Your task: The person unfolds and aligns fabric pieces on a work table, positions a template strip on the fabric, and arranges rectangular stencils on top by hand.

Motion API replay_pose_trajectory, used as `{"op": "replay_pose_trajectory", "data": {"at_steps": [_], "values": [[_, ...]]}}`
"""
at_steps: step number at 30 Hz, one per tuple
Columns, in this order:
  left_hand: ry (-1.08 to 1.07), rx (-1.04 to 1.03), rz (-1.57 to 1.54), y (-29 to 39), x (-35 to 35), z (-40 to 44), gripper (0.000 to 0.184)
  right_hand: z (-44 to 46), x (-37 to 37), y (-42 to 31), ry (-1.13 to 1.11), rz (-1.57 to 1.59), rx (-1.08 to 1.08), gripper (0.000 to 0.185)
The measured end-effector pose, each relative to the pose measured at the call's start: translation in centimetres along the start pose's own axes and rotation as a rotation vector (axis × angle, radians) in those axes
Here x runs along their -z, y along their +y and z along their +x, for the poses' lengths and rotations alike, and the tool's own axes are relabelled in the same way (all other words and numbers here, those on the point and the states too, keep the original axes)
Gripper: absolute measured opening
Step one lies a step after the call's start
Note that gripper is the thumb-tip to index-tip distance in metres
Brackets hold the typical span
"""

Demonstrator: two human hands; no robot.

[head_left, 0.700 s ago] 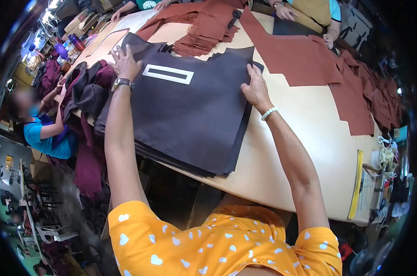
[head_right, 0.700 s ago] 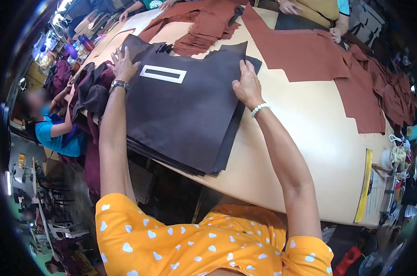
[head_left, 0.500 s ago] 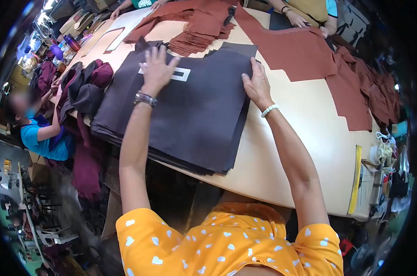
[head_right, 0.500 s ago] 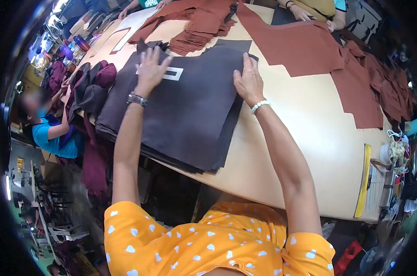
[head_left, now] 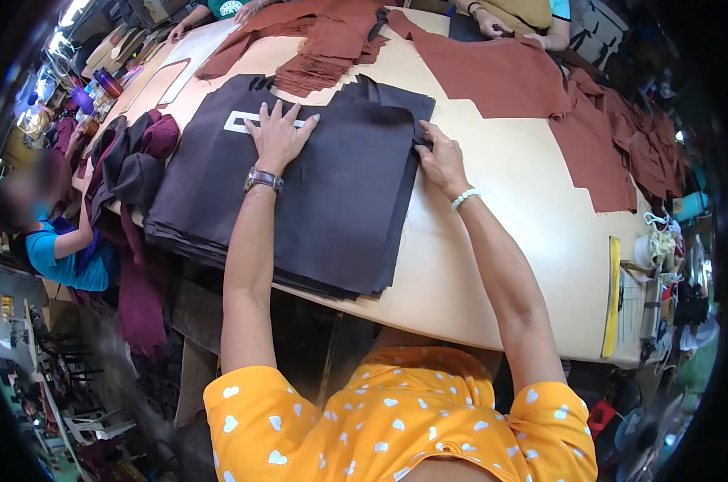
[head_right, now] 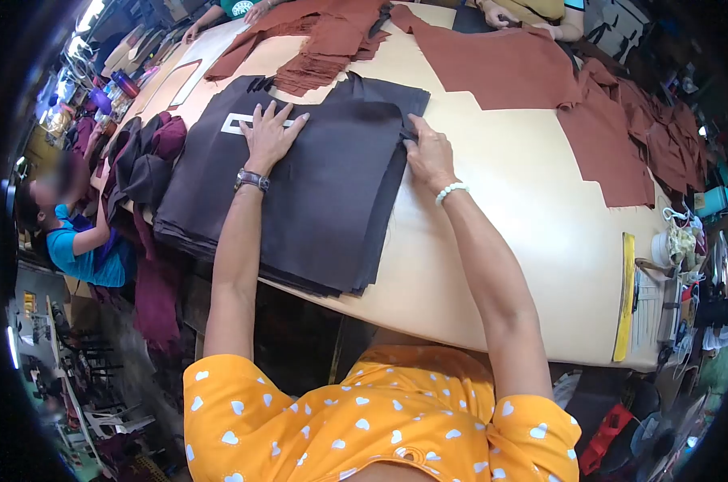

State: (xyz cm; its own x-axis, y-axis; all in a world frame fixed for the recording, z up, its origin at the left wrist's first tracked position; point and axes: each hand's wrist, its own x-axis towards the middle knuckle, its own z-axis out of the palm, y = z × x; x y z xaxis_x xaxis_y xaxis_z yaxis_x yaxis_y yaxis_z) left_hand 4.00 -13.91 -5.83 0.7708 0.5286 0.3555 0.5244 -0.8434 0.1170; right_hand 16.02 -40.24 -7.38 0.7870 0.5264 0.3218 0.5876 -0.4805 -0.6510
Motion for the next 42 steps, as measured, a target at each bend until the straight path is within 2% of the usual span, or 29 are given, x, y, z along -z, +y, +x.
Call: {"op": "replay_pose_trajectory", "data": {"at_steps": [7,11,16,18,20,22,25,30,32,35,38,39,42], "values": [[0.005,0.010,0.008,0.1,0.0,-0.1,0.060,-1.3,5.6,5.5,0.140,0.002,-0.138,0.051],[-0.008,0.027,0.025,0.2,0.0,-0.1,0.060,-0.7,8.6,6.4,0.194,0.155,-0.158,0.052],[-0.048,0.042,0.044,0.6,0.4,0.0,0.060,0.2,7.3,-1.8,0.150,0.304,0.104,0.053],[-0.061,0.036,0.049,0.4,0.3,0.2,0.059,-0.1,5.4,-5.2,0.121,0.218,0.228,0.053],[-0.070,0.029,0.058,0.0,-0.1,0.4,0.060,-0.6,3.0,-7.4,0.003,0.341,0.267,0.055],[-0.069,0.030,0.090,0.5,0.5,0.1,0.058,-1.3,1.2,-9.2,-0.134,0.296,0.272,0.054],[-0.065,0.024,0.104,0.4,0.3,0.1,0.057,-1.3,-1.1,-8.6,-0.172,0.277,0.232,0.052],[-0.049,0.009,0.092,0.4,0.2,0.0,0.059,1.6,-1.7,-5.6,0.071,0.218,0.085,0.049],[-0.033,0.005,0.089,0.3,0.1,0.1,0.058,2.7,-1.4,-4.8,0.104,0.219,0.013,0.050],[-0.021,-0.001,0.087,0.1,-0.1,0.1,0.058,3.6,-1.8,-2.8,-0.048,0.121,-0.024,0.053],[-0.033,-0.001,0.095,0.1,0.0,0.2,0.059,1.2,-1.1,-2.1,0.024,-0.235,0.173,0.057],[-0.029,-0.006,0.105,0.0,-0.1,0.3,0.059,-0.1,0.8,-2.2,0.009,-0.191,0.160,0.056],[-0.036,-0.018,0.119,-0.1,-0.3,0.3,0.060,-6.2,9.2,1.3,0.312,-0.210,0.312,0.051]]}}
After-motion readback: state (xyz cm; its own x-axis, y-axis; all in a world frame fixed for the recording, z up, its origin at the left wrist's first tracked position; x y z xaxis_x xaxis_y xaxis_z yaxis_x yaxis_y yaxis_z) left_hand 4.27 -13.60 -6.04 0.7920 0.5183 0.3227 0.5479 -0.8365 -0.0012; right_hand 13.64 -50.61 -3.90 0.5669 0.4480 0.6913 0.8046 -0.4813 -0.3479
